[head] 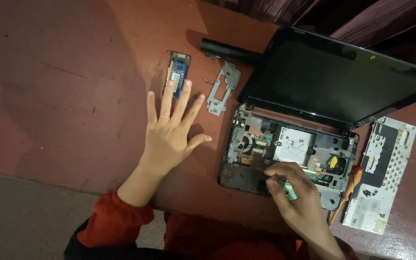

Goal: The person disassembles a laptop by removing the bottom cover and unscrewing internal components. They use a screwdriver to detach a metal bracket and remove a small circuit board, placing parts on the table.

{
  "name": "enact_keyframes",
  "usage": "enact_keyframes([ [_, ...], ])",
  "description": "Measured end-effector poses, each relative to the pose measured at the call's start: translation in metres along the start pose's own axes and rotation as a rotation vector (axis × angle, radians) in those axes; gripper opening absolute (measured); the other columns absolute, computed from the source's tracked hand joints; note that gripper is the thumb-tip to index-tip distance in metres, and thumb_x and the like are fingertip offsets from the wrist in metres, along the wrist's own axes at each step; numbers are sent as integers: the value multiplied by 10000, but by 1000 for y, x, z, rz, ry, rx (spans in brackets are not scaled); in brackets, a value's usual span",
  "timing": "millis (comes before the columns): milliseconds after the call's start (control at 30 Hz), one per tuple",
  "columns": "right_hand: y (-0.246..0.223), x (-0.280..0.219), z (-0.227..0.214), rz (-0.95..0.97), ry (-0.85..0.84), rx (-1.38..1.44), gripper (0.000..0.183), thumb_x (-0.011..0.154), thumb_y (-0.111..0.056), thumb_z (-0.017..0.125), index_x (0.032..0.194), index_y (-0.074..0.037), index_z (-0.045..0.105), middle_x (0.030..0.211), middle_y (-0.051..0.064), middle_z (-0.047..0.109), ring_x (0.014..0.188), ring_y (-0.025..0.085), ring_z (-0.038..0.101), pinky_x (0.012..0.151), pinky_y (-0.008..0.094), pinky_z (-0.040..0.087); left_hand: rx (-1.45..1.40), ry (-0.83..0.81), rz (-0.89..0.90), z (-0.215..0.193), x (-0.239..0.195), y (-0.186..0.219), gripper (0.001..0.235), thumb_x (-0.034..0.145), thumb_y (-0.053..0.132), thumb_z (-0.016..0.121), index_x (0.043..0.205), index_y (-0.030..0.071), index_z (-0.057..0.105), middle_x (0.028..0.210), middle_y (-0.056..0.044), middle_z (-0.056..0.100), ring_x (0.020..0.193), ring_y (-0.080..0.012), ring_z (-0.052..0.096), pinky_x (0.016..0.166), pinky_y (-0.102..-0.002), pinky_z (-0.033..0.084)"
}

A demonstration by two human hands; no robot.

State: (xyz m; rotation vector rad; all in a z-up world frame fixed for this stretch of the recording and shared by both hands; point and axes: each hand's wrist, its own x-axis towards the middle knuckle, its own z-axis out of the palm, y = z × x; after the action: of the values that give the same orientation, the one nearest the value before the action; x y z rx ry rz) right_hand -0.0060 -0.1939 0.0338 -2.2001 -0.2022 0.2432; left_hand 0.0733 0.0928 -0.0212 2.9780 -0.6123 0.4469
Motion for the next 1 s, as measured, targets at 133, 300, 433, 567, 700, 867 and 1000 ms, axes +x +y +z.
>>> enact_keyframes([
  [133,4,-1,0,-42,3,-6,195,905,-161,592,1066,-64,646,1039,97,675,924,206,664,801,310,560,30,-9,-6,1,1,0,820,937,763,330,1511,190,453,1572,-120,313,1444,-380,235,1101,-647,307],
  [300,-1,-1,-2,17,2,7,181,916,-163,583,1065,-87,652,1042,73,664,904,183,668,809,302,544,74,-3,-30,3,1,-3,847,940,774,382,1513,154,457,1580,-118,287,1447,-384,202,1092,-658,322],
  [433,-2,-1,-2,2,2,2,187,912,-161,589,1071,-84,651,1039,75,664,903,183,667,813,301,547,113,-6,-35,2,3,-5,826,945,756,431,1497,144,485,1573,-127,301,1442,-379,217,1069,-648,352],
  [567,-1,0,-2,-18,5,12,181,916,-147,583,1072,-83,648,1036,74,663,939,193,662,820,304,547,111,-7,-39,3,3,-6,818,954,747,439,1509,146,472,1577,-126,294,1442,-379,210,1076,-649,336],
  [700,-1,-1,-2,-2,0,20,187,906,-133,592,1073,-77,654,1046,80,667,945,194,663,832,306,547,101,36,-38,1,4,-8,813,951,740,470,1477,121,512,1551,-129,347,1422,-394,261,1064,-657,353],
  [867,2,-1,-1,-30,-11,18,190,892,-118,603,1069,-67,649,1041,86,667,925,199,667,816,305,556,108,-29,-40,5,3,-6,844,958,753,380,1526,129,418,1584,-118,279,1447,-377,189,1089,-665,301],
  [1000,0,-2,0,1,0,35,183,906,-153,591,1058,-74,656,1037,79,668,902,191,679,809,313,554,-7,-125,0,6,6,2,851,962,755,351,1582,178,268,1619,-97,154,1467,-376,86,1125,-693,149],
])
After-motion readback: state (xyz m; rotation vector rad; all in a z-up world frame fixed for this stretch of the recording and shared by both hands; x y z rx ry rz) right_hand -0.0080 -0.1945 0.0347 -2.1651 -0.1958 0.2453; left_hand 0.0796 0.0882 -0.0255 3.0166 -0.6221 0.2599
